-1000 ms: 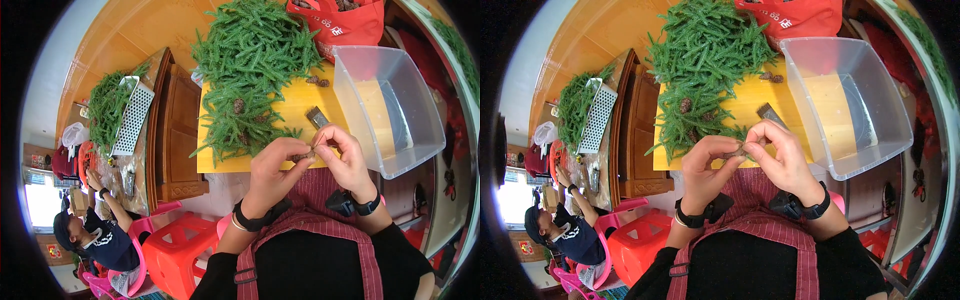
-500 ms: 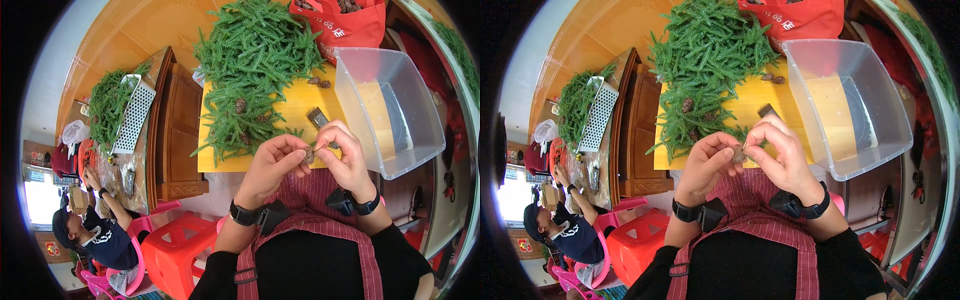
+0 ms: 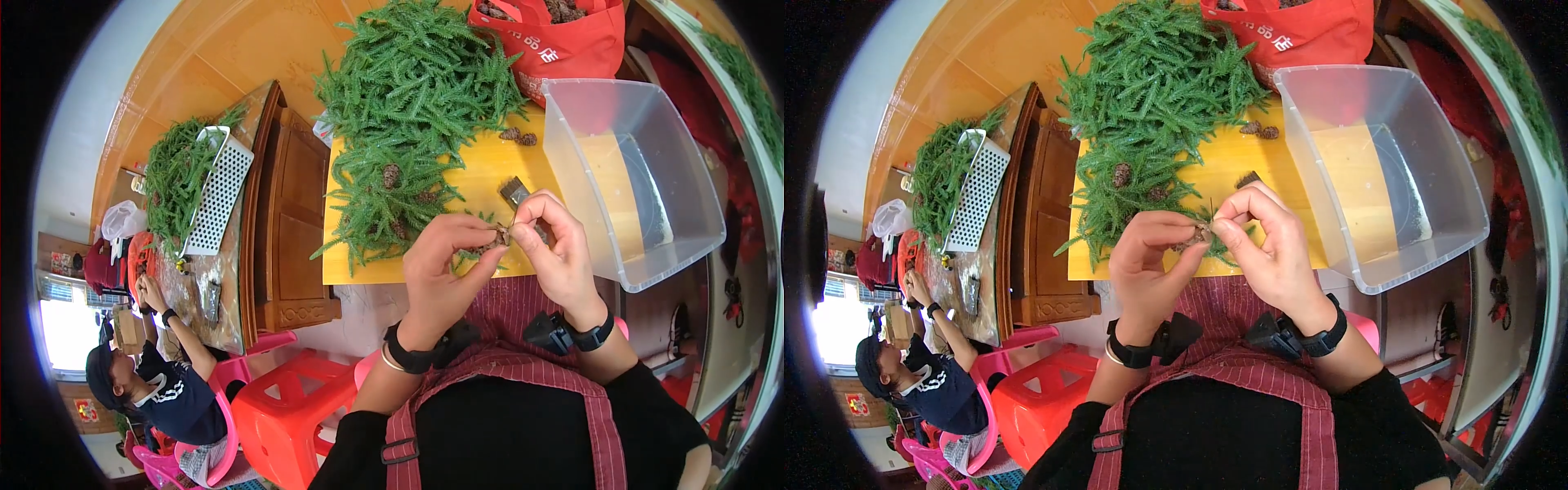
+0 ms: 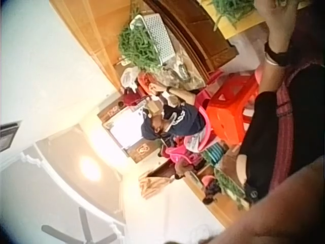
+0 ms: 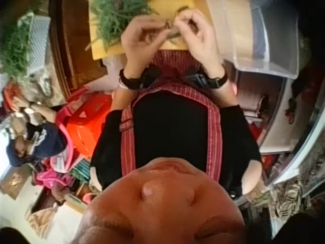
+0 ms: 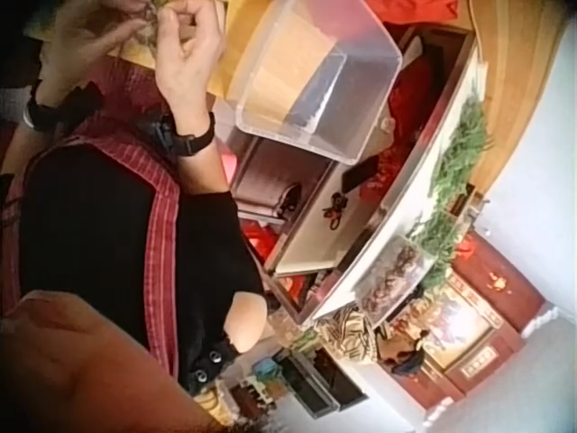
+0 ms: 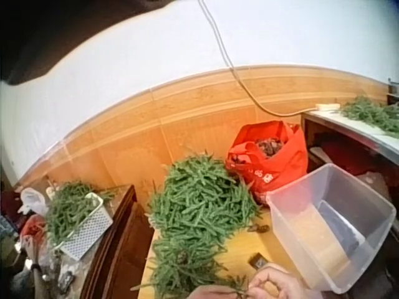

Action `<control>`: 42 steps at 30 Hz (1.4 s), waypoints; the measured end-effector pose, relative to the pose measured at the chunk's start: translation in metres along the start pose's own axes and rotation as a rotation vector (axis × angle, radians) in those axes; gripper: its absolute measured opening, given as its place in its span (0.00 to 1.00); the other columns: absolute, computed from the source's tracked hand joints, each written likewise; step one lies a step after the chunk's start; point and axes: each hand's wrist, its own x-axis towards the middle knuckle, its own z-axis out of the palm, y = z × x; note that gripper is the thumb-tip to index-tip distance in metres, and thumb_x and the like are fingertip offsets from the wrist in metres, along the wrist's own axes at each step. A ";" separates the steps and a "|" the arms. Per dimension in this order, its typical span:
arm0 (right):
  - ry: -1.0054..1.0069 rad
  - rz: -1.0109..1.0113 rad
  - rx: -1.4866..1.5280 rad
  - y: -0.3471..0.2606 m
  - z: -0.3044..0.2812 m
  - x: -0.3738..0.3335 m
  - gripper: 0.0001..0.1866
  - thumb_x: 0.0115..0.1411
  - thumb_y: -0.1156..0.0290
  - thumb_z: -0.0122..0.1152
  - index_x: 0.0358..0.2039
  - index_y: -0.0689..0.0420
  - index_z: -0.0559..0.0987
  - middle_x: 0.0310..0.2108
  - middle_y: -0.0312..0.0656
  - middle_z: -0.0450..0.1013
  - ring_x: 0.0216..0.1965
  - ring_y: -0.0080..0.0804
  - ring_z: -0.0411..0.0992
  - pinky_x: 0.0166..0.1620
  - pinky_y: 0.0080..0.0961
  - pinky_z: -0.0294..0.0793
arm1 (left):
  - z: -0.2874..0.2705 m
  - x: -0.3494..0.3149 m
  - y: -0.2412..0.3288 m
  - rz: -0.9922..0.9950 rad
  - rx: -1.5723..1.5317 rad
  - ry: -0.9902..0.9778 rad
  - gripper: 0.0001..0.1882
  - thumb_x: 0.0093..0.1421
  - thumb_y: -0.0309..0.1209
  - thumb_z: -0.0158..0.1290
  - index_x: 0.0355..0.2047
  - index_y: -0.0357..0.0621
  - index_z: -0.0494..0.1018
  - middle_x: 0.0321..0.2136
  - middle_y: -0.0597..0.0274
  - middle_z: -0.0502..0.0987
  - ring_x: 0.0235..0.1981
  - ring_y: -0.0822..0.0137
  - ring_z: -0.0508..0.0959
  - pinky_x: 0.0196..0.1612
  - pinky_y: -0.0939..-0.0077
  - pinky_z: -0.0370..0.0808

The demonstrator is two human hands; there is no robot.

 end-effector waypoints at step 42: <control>-0.149 0.101 0.504 0.007 -0.011 -0.001 0.08 0.55 0.79 0.53 0.36 0.61 0.70 0.37 0.38 0.66 0.39 0.22 0.66 0.44 0.19 0.65 | -0.004 0.003 0.013 -0.607 -0.619 -0.127 0.16 0.53 0.18 0.53 0.43 0.33 0.69 0.35 0.64 0.73 0.37 0.75 0.73 0.41 0.82 0.72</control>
